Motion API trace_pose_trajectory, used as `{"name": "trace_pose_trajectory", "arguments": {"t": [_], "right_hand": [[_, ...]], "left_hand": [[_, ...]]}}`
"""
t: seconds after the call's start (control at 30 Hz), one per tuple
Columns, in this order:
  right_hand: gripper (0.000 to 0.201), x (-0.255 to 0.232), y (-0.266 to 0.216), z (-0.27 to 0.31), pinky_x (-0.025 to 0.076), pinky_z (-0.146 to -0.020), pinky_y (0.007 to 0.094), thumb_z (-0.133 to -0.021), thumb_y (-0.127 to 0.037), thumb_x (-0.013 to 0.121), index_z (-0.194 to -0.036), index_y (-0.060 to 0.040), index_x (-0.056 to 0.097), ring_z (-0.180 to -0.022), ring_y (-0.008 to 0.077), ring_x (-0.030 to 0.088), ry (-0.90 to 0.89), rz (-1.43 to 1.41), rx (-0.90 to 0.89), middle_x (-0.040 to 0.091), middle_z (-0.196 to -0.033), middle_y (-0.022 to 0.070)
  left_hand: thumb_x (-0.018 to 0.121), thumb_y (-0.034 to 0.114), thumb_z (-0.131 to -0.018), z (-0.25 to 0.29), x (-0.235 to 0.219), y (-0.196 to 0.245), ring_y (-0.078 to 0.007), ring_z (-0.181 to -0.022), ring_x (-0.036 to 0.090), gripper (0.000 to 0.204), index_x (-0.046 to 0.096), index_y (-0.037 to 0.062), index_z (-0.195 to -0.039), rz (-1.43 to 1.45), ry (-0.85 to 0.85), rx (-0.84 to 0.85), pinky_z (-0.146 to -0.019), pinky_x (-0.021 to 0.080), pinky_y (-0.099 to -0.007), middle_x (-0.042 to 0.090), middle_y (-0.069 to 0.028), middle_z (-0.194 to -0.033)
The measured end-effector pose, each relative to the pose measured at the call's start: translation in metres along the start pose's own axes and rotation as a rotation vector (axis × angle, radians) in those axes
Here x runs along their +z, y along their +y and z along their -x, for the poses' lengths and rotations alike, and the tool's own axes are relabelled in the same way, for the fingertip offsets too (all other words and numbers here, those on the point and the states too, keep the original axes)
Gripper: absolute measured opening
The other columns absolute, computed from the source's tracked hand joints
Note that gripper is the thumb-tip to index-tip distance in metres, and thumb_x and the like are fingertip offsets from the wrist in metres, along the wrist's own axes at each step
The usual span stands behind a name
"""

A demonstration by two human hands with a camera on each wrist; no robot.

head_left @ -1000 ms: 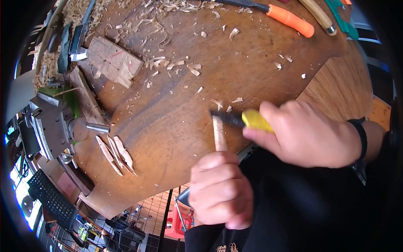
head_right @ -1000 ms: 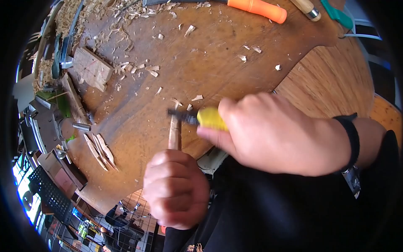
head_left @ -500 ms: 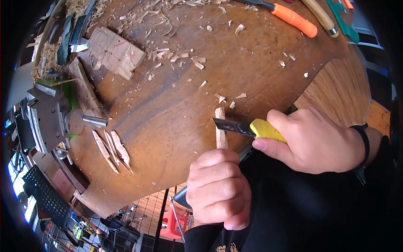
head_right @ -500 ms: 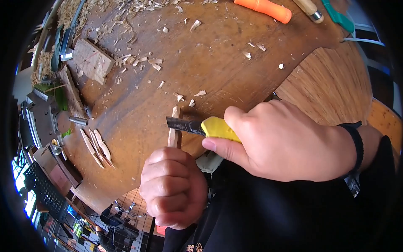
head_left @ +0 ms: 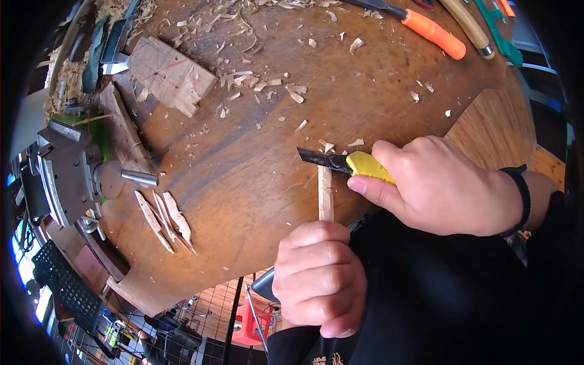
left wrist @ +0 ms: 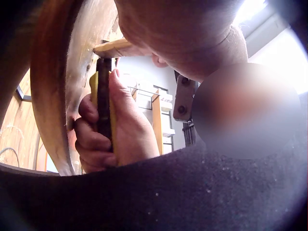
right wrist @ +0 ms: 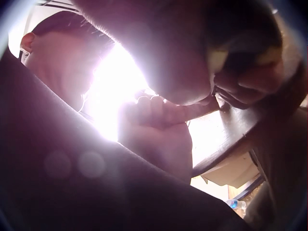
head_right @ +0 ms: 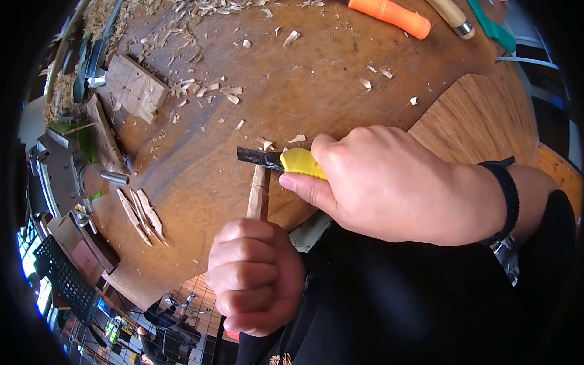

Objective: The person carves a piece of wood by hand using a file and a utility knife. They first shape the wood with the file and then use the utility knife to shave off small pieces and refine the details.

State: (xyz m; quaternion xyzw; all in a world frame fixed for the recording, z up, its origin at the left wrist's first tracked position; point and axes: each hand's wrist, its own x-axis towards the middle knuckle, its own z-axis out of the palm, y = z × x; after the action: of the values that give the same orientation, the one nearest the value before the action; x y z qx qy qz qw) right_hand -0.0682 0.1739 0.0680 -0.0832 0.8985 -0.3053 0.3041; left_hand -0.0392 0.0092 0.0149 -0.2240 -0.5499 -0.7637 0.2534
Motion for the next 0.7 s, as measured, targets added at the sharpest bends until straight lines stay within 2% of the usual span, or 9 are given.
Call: {"name": "trace_pose_trajectory", "arguments": {"t": [0.03,0.17,0.23,0.57,0.7], "right_hand": [[0.044,0.0,0.0,0.001,0.046,-0.048,0.051,-0.101,-0.036,0.066,-0.083,0.0019,0.053,-0.053,0.0469,0.06,-0.014,-0.026,0.012,0.057,-0.056,0.0236],[0.043,-0.006,-0.003,0.012,0.046,-0.048,0.05,-0.101,-0.035,0.066,-0.084,0.0017,0.053,-0.052,0.0455,0.06,-0.055,-0.05,-0.007,0.056,-0.056,0.0232],[0.042,-0.014,-0.008,0.019,0.046,-0.047,0.0485,-0.1,-0.035,0.067,-0.084,0.001,0.053,-0.05,0.0437,0.06,-0.166,-0.119,0.041,0.056,-0.055,0.0223],[0.044,-0.006,-0.008,0.011,0.045,-0.045,0.0474,-0.099,-0.036,0.069,-0.081,0.0003,0.052,-0.047,0.0421,0.059,-0.103,-0.028,0.002,0.055,-0.052,0.0206],[0.044,0.0,-0.007,0.011,0.047,-0.047,0.0483,-0.1,-0.037,0.068,-0.08,0.0002,0.054,-0.048,0.0427,0.06,-0.025,-0.01,-0.023,0.056,-0.052,0.0215]], "left_hand": [[0.037,0.038,-0.11,0.001,0.0,0.001,-0.0116,-0.039,0.027,0.057,0.034,0.0134,-0.059,-0.021,0.006,-0.011,-0.042,0.031,-0.0284,0.031,0.0024,-0.048],[0.037,0.038,-0.111,0.001,0.0,0.001,-0.0118,-0.039,0.026,0.057,0.034,0.0135,-0.059,-0.017,0.031,-0.013,-0.042,0.03,-0.0284,0.031,0.0024,-0.048],[0.038,0.038,-0.11,0.001,-0.001,0.0,-0.0116,-0.039,0.026,0.057,0.033,0.0134,-0.059,-0.013,0.025,-0.009,-0.042,0.03,-0.0287,0.031,0.0023,-0.048],[0.038,0.038,-0.11,0.001,0.0,0.001,-0.0114,-0.04,0.027,0.058,0.032,0.0133,-0.059,-0.014,0.009,0.003,-0.043,0.03,-0.0289,0.031,0.0023,-0.048],[0.036,0.04,-0.111,0.003,-0.003,0.003,-0.0116,-0.041,0.028,0.058,0.032,0.014,-0.059,-0.015,0.017,-0.042,-0.044,0.031,-0.0288,0.031,0.0021,-0.049]]}}
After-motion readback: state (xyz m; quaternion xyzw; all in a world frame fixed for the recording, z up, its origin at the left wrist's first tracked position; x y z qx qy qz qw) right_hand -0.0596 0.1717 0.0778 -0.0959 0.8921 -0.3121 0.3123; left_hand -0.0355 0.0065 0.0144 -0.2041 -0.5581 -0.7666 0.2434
